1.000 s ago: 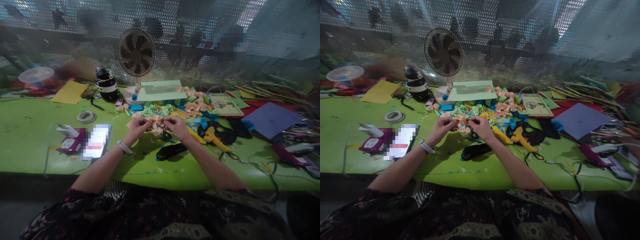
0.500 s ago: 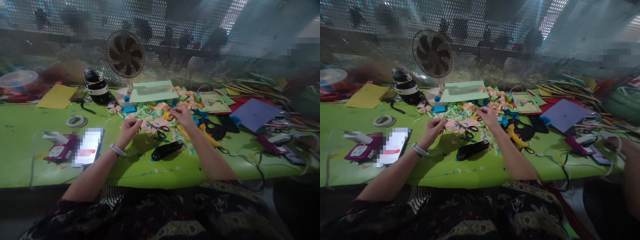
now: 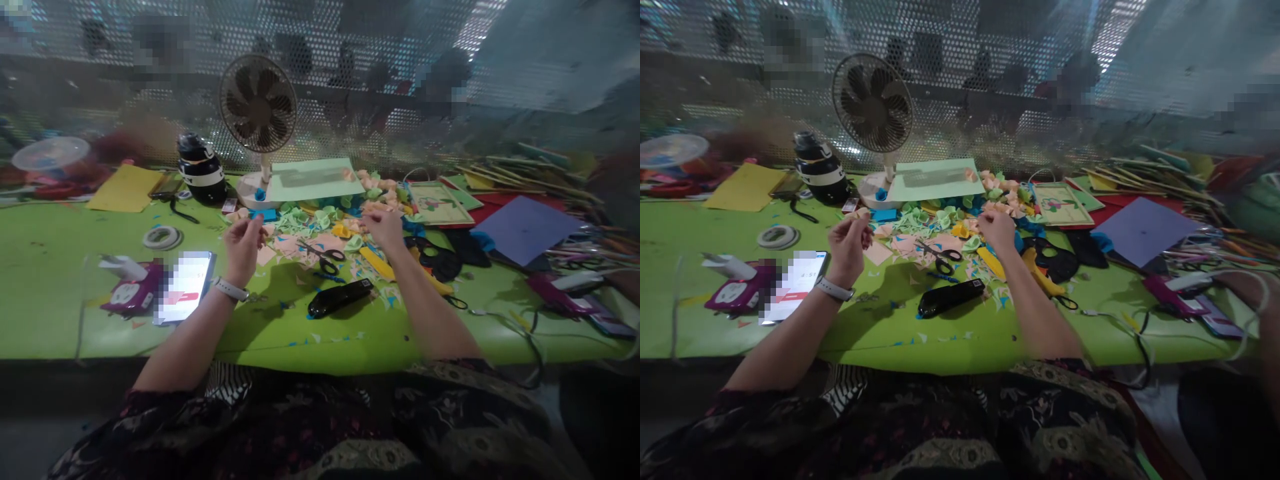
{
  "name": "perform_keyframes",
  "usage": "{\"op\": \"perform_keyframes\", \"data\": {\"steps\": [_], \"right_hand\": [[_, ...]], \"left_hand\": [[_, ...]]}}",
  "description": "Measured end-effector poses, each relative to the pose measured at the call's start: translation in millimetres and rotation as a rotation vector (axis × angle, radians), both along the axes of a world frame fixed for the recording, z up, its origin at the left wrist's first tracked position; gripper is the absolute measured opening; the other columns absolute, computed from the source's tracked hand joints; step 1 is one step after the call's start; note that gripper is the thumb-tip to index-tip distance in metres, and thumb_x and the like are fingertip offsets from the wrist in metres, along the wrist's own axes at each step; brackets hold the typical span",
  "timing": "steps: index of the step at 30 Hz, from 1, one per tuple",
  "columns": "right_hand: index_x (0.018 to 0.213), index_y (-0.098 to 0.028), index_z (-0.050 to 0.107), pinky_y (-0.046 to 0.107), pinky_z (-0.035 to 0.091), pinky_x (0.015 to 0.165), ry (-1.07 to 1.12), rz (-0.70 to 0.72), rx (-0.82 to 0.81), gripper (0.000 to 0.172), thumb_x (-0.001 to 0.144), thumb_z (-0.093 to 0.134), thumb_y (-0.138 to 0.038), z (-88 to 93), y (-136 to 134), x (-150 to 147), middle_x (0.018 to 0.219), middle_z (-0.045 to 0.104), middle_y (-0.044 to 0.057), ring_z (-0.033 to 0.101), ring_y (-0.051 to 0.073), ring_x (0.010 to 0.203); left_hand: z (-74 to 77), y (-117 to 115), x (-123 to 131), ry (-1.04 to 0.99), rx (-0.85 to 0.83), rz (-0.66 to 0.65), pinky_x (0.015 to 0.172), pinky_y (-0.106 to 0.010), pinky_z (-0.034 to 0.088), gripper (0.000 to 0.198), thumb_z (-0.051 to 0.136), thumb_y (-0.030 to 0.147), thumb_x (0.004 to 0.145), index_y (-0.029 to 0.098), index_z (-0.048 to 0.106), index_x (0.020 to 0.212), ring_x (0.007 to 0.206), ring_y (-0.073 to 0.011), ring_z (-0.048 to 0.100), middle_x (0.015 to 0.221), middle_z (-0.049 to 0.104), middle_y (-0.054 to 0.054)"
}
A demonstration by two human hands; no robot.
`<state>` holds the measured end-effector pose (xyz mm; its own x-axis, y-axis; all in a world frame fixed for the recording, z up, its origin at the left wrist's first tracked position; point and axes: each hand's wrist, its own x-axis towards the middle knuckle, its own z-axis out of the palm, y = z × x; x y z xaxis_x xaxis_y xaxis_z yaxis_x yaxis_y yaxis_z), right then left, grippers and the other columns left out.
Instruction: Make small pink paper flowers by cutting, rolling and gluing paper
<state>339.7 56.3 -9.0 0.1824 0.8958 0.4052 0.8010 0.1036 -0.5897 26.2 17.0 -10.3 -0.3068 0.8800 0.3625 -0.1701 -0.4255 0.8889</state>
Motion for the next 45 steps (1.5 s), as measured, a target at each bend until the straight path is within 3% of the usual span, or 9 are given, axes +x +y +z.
{"op": "perform_keyframes", "data": {"steps": [3, 8, 12, 17, 22, 29, 35, 40, 45], "right_hand": [[0.076, -0.017, 0.074, 0.034, 0.053, 0.071, 0.07, 0.006, 0.01, 0.017, 0.078, 0.06, -0.027, 3.9, -5, -14, 0.069, 0.073, 0.005, 0.069, 0.023, 0.068], [0.082, -0.016, 0.075, 0.032, 0.052, 0.06, 0.164, 0.269, -0.119, 0.024, 0.081, 0.061, -0.035, 9.8, -13, -49, 0.07, 0.073, 0.006, 0.066, 0.02, 0.057], [0.088, -0.017, 0.077, 0.031, 0.051, 0.068, -0.108, 0.472, -0.227, 0.022, 0.082, 0.061, -0.031, 19.5, -2, -86, 0.081, 0.076, 0.006, 0.07, 0.021, 0.07], [0.12, -0.016, 0.072, 0.031, 0.048, 0.08, -0.523, 0.542, -0.231, 0.038, 0.086, 0.056, -0.015, 17.8, 31, -143, 0.109, 0.074, 0.011, 0.067, 0.025, 0.099], [0.137, -0.021, 0.061, 0.032, 0.047, 0.082, -0.764, 0.595, -0.251, 0.047, 0.09, 0.052, -0.018, 5.9, 50, -174, 0.129, 0.064, 0.013, 0.061, 0.028, 0.114], [0.135, -0.023, 0.062, 0.031, 0.046, 0.076, -0.852, 0.604, -0.231, 0.044, 0.093, 0.051, -0.022, 3.8, 52, -185, 0.124, 0.065, 0.013, 0.062, 0.028, 0.107], [0.114, -0.017, 0.074, 0.03, 0.042, 0.076, -0.81, 0.598, -0.208, 0.035, 0.095, 0.045, -0.019, 3.5, 51, -187, 0.114, 0.07, 0.013, 0.063, 0.026, 0.1], [0.108, -0.015, 0.076, 0.029, 0.042, 0.075, -0.546, 0.498, -0.128, 0.035, 0.091, 0.046, -0.018, 19.0, 36, -150, 0.109, 0.074, 0.011, 0.064, 0.024, 0.096], [0.097, -0.015, 0.079, 0.027, 0.043, 0.069, -0.27, 0.525, -0.312, 0.025, 0.084, 0.058, -0.02, 27.6, -7, -121, 0.086, 0.076, 0.006, 0.065, 0.018, 0.076]], "left_hand": [[12.2, 9, -13, -0.161, 0.063, 0.157, 0.037, -0.02, 0.024, 0.045, 0.072, 0.04, 0.08, 0.019, 0.044, 0.052, 0.038, -0.004, 0.037, 0.046, 0.044, 0.007], [20.0, 17, -23, -0.321, 0.112, 0.226, 0.036, -0.021, 0.021, 0.043, 0.072, 0.034, 0.079, 0.019, 0.042, 0.052, 0.037, -0.0036, 0.034, 0.045, 0.041, 0.008], [15.9, 16, -21, -0.33, 0.077, 0.155, 0.037, -0.021, 0.025, 0.04, 0.073, 0.029, 0.078, 0.019, 0.046, 0.051, 0.038, -0.0039, 0.036, 0.046, 0.044, 0.006], [12.7, 15, -20, -0.339, 0.047, 0.125, 0.038, -0.019, 0.026, 0.035, 0.073, 0.029, 0.078, 0.019, 0.052, 0.051, 0.038, -0.0035, 0.038, 0.047, 0.048, 0.006], [15.0, 13, -19, -0.324, 0.022, 0.127, 0.038, -0.019, 0.028, 0.036, 0.073, 0.029, 0.079, 0.019, 0.054, 0.052, 0.039, -0.0036, 0.04, 0.046, 0.05, 0.005], [16.1, 13, -17, -0.315, -0.005, 0.132, 0.039, -0.019, 0.028, 0.036, 0.071, 0.028, 0.082, 0.018, 0.053, 0.052, 0.039, -0.0036, 0.04, 0.047, 0.051, 0.005], [14.0, 13, -15, -0.273, -0.03, 0.124, 0.039, -0.02, 0.028, 0.04, 0.071, 0.027, 0.083, 0.019, 0.05, 0.05, 0.039, -0.0036, 0.039, 0.046, 0.049, 0.005], [13.5, 12, -15, -0.242, 0.016, 0.109, 0.039, -0.02, 0.029, 0.039, 0.071, 0.026, 0.084, 0.019, 0.053, 0.051, 0.04, -0.0038, 0.041, 0.048, 0.052, 0.004], [13.2, 12, -14, -0.219, 0.028, 0.098, 0.037, -0.02, 0.027, 0.041, 0.07, 0.025, 0.085, 0.019, 0.052, 0.048, 0.037, -0.0039, 0.04, 0.044, 0.048, 0.005]]}}
